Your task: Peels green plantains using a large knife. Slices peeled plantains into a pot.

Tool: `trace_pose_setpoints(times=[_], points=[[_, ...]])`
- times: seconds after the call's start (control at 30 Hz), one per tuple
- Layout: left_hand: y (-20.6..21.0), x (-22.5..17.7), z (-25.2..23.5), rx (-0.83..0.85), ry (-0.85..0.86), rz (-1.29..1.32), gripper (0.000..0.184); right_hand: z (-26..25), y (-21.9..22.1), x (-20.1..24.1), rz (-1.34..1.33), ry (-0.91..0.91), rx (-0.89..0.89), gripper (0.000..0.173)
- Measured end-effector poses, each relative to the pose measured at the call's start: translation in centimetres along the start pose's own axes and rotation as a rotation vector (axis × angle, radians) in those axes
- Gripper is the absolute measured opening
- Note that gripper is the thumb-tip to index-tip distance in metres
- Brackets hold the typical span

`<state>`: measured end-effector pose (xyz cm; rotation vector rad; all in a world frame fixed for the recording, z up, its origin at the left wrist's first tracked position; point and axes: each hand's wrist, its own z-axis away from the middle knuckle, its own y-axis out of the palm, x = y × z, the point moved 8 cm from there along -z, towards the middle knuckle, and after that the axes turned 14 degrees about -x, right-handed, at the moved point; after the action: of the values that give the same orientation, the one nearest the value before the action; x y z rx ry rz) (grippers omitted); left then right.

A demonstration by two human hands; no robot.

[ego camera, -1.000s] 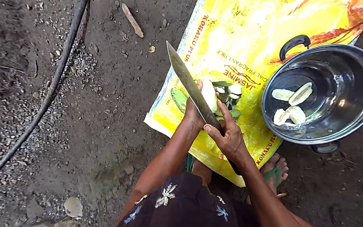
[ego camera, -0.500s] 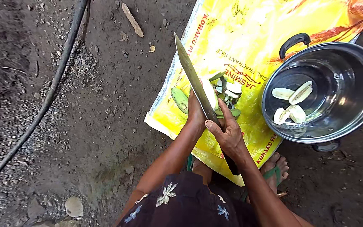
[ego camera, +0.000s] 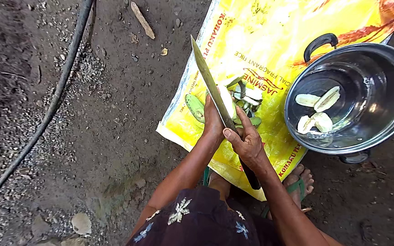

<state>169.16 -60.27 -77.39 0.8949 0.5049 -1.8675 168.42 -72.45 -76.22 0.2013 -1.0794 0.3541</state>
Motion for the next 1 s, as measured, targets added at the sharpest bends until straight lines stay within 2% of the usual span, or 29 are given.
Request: trace_pose_setpoints(times=[0.23, 0.37, 0.47, 0.63, 0.87, 1.0], points=[[-0.1, 0.2, 0.2, 0.005, 0.011, 0.008, 0.035, 0.0, -0.2, -0.3, -0.017, -0.004, -0.042, 0.073], [-0.1, 0.5, 0.1, 0.025, 0.003, 0.040, 0.033, -0.1, -0.8, 0.1, 0.109, -0.119, -0.077, 0.068], [0.0, 0.7, 0.1, -0.008, -0.051, 0.094, 0.028, -0.3, -1.0, 0.0, 0.106, -0.113, -0.062, 0.065], [0.0, 1.3, -0.2, 0.042, -0.162, 0.136, 0.033, -0.6, -1.4, -0.3, 0.121, -0.143, -0.019, 0.058], [0.5, 1.4, 0.0, 0.115, -0.245, 0.154, 0.037, -0.9, -1.6, -0.3, 0.098, -0.154, -0.004, 0.066], [0.3, 2.2, 1.3, 0.126, -0.268, 0.022, 0.040, -1.3, -2.4, -0.7, 0.057, -0.132, -0.096, 0.046]])
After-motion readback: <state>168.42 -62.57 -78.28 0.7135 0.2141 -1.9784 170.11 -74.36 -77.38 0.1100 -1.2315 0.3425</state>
